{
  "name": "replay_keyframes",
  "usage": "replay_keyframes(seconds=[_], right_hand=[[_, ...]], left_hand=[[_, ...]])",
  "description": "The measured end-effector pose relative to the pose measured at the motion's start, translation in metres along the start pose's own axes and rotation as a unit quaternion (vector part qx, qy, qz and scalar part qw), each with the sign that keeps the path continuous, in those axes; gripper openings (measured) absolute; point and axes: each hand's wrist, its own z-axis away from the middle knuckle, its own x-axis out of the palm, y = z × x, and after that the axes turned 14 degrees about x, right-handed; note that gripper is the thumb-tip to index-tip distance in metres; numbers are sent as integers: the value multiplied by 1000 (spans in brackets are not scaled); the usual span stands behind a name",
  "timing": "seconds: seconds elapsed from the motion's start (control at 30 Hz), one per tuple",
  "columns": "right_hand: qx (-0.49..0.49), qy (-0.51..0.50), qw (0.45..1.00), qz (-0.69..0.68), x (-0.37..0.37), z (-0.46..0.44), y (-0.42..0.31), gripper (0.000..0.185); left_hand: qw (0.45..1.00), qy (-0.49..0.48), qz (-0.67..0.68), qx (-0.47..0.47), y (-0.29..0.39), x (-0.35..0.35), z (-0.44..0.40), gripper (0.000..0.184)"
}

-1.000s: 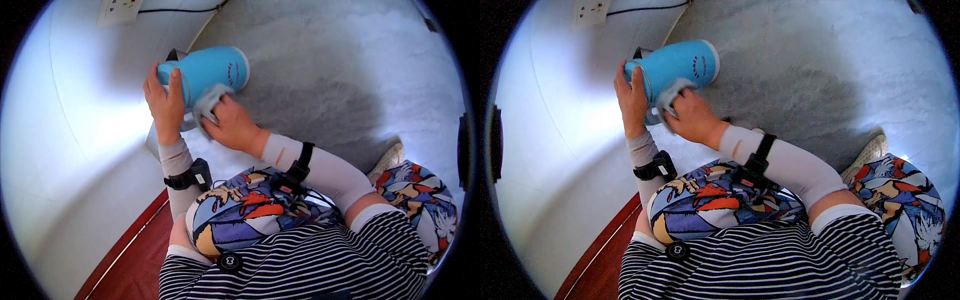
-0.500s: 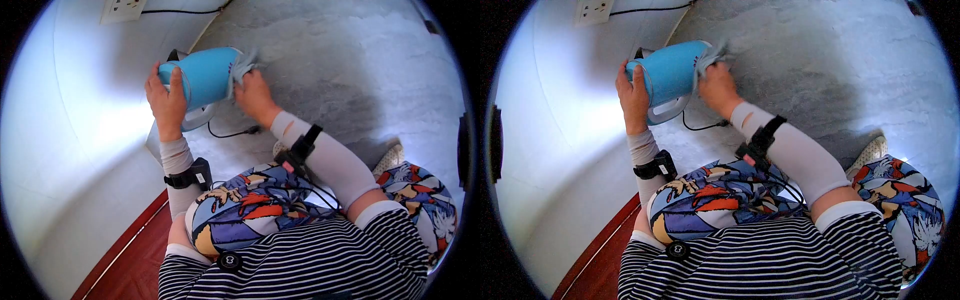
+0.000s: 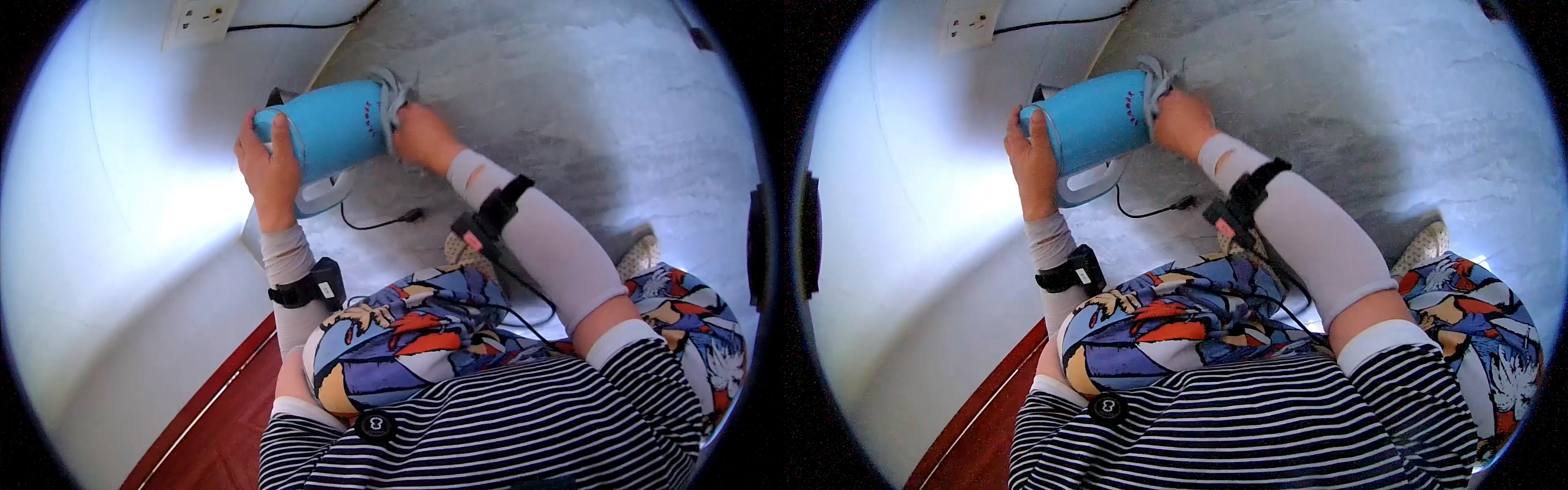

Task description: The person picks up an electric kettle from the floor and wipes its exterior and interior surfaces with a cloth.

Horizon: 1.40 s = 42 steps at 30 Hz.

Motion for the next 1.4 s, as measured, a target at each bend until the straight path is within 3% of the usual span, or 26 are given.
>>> replay_keyframes(seconds=[0.13,0.17,0.23,0.33,0.43,0.57,0.63,0.73,0.83,0.9,0.93,1.03,1.17,1.23,1.37,1.4], right_hand=[[-150,49,981,-113,1,58,-46,31],[-149,47,981,-114,-5,58,-59,31],[-249,153,918,-268,-15,57,-83,30],[-237,136,938,-211,-30,53,-102,26],[-290,186,916,-205,-16,79,-96,25],[-281,132,939,-146,39,82,-49,26],[-200,99,964,-144,56,77,-32,26],[-166,103,956,-220,32,65,-38,24],[-141,103,949,-264,12,44,-40,24],[-140,161,941,-262,5,25,-42,27],[-138,161,941,-264,2,22,-45,27],[-153,168,933,-279,-21,26,-69,29],[-233,144,895,-352,-21,77,-109,31],[-256,149,879,-374,-15,80,-108,32],[-205,165,926,-271,8,56,-66,31],[-171,170,941,-236,10,48,-53,30]], left_hand=[[1000,13,15,-3,-4,4,3,69],[1000,12,12,10,-7,4,3,69],[1000,13,3,23,-7,1,4,69],[1000,19,2,3,4,-7,4,69],[1000,23,-2,-1,11,-10,1,70],[1000,19,0,-5,7,-6,1,72],[1000,15,2,-1,3,-7,1,73],[999,-2,31,-18,-3,-15,6,73],[991,-63,115,-17,0,-35,7,86],[985,-166,19,44,1,-47,9,103],[982,-187,9,14,-4,-50,9,113],[975,-216,-27,-40,8,-56,8,110],[981,-187,-30,-35,-2,-47,13,108],[990,-137,-21,34,-19,-41,17,106],[991,-121,-38,33,-20,-38,16,105],[992,-119,-31,-10,-10,-36,13,102]])
